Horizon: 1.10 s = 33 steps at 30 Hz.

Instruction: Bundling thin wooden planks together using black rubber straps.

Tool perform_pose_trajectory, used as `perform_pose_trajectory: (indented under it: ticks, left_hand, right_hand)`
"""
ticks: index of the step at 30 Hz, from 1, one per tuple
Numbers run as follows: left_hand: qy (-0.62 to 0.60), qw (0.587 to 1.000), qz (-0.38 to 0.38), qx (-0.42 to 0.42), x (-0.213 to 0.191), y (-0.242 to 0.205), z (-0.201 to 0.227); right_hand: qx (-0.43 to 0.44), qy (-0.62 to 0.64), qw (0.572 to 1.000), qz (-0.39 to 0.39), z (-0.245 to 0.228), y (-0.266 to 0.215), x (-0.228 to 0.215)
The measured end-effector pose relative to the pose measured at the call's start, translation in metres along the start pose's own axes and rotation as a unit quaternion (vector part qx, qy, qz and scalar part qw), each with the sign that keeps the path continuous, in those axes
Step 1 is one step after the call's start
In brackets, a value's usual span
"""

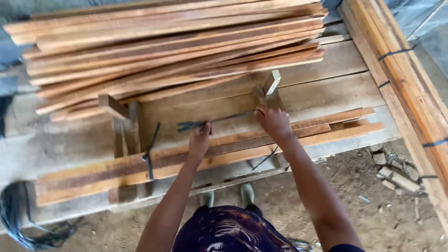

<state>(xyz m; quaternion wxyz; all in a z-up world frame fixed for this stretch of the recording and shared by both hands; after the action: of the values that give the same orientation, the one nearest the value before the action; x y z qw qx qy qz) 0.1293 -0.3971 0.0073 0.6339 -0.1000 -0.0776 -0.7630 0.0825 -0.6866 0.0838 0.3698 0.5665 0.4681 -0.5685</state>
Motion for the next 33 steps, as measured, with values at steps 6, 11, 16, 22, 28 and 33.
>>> perform_pose_trajectory:
  ticks: [6,11,16,22,28,33]
  left_hand:
    - [0.229,0.972,-0.023,-0.044,0.064,-0.030,0.026]
    - [0.522,0.801,-0.126,0.264,0.113,-0.054,0.025]
    - [0.567,0.772,-0.226,0.177,0.125,-0.054,0.016]
    - [0.651,0.702,-0.288,0.024,0.126,-0.045,-0.004]
    - [0.696,0.646,-0.313,0.020,0.118,-0.035,-0.044]
    - [0.669,0.687,-0.227,0.169,0.110,-0.044,-0.048]
  right_hand:
    - [-0.005,0.074,0.997,-0.023,0.031,0.039,0.075]
    - [-0.061,0.082,0.992,0.070,0.009,0.009,0.051]
    - [-0.100,0.078,0.984,0.122,0.003,0.007,0.044]
    - [-0.048,0.028,0.998,-0.037,0.017,0.036,0.100]
    - [-0.037,0.006,0.986,-0.161,0.024,0.031,0.109]
    - [-0.025,0.008,0.983,-0.182,0.025,0.025,0.116]
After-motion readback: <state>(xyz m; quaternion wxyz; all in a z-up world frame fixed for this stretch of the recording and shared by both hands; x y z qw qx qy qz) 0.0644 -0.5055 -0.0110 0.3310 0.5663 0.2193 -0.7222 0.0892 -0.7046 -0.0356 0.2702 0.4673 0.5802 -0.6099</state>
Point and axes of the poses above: each hand's wrist, its own y-axis towards the middle knuckle, its own x-axis out of the palm, z = x × y, the point moved 9 cm from there along y, towards the middle knuckle, and after that the axes turned 7 degrees about -y, right-handed, at the moved point
